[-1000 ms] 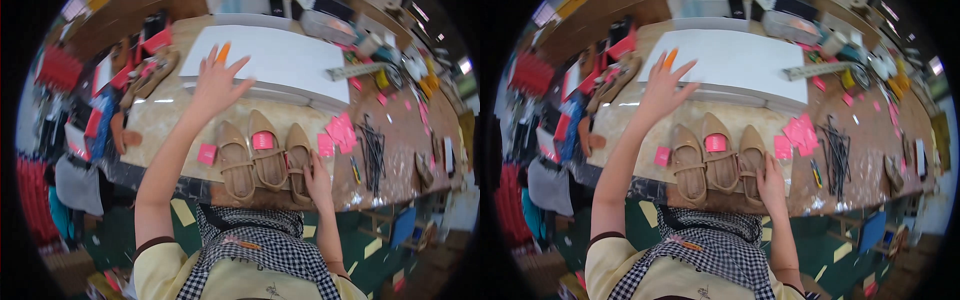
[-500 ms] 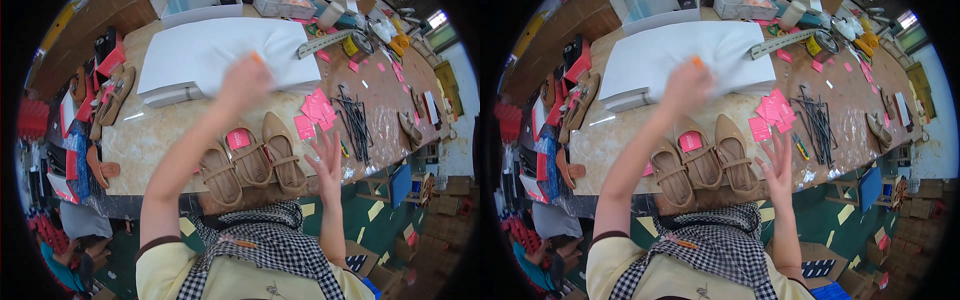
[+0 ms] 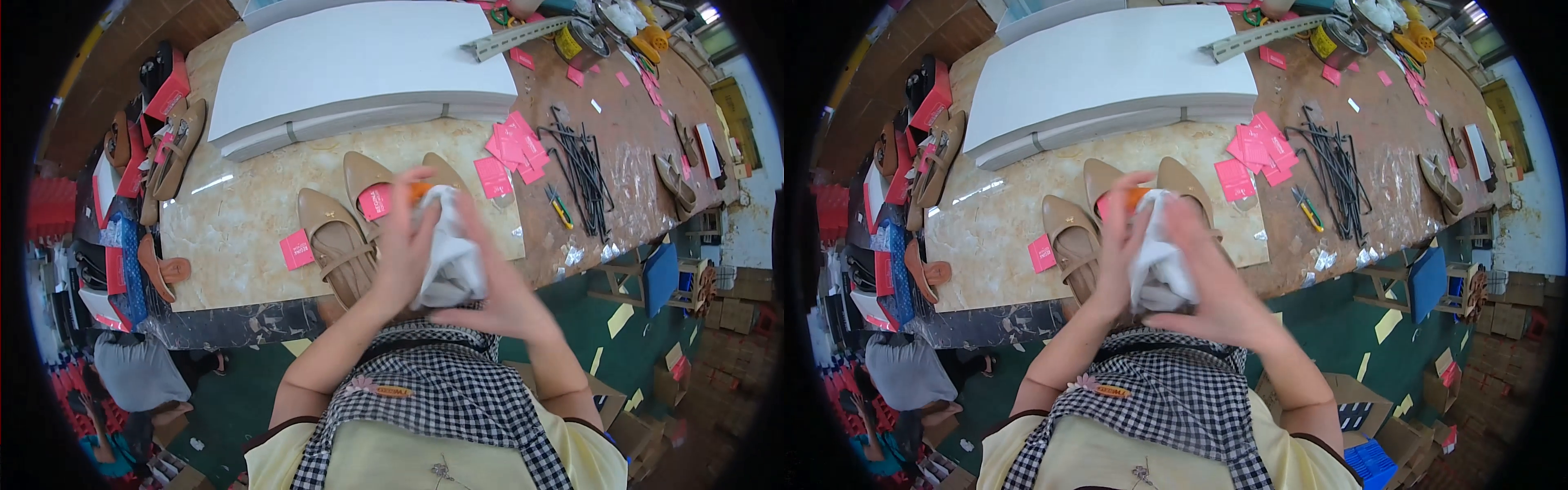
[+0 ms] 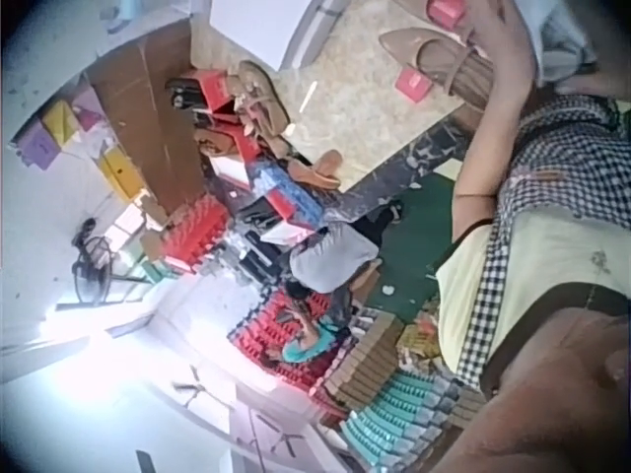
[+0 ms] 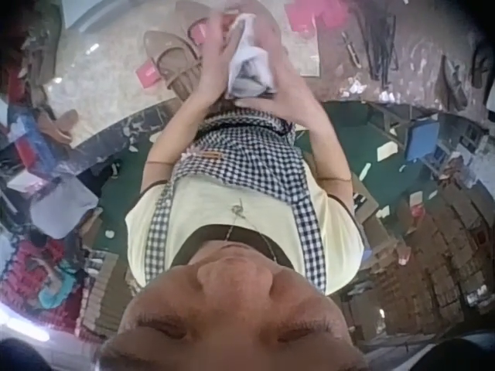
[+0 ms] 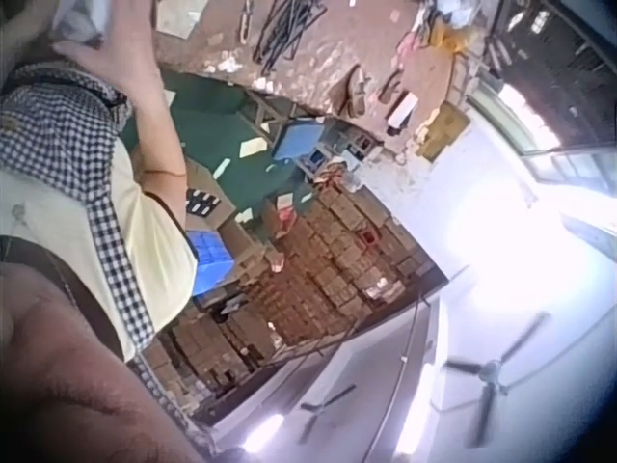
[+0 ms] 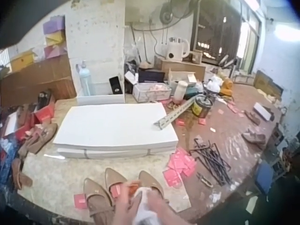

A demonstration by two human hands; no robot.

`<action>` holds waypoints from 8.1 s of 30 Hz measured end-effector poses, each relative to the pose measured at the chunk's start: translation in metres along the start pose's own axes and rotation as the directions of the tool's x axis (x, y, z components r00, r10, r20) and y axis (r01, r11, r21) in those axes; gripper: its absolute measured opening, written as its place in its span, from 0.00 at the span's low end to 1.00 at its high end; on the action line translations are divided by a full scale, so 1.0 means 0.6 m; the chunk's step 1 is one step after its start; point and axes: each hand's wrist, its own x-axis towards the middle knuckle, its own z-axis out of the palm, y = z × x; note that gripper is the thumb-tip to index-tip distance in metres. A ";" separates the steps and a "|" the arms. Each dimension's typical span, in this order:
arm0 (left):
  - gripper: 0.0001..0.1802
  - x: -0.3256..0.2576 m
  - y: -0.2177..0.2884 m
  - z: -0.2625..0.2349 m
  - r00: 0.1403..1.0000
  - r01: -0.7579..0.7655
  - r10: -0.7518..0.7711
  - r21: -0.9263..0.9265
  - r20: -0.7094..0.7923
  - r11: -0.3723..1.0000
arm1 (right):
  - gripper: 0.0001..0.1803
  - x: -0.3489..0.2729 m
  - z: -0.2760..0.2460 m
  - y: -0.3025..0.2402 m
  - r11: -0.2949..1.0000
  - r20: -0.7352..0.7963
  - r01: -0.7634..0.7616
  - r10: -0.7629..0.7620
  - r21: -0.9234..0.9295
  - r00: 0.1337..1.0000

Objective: Inspecting, cleaning, and placing finished shoes into boxes.

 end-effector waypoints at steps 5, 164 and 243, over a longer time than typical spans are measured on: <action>0.31 -0.018 -0.051 0.017 0.888 -0.420 0.092 0.713 0.451 0.562 | 0.26 0.025 -0.061 0.114 0.943 -0.362 -0.175 0.274 0.281 0.891; 0.28 -0.007 0.004 -0.191 0.975 0.175 -0.220 -0.469 -0.042 0.866 | 0.33 0.151 0.142 0.005 0.895 0.115 0.336 -0.315 -0.293 0.942; 0.42 -0.061 -0.109 -0.195 0.829 0.442 -0.473 -0.867 0.297 0.230 | 0.10 -0.061 -0.273 0.308 0.346 -0.622 -0.616 0.108 -0.708 0.776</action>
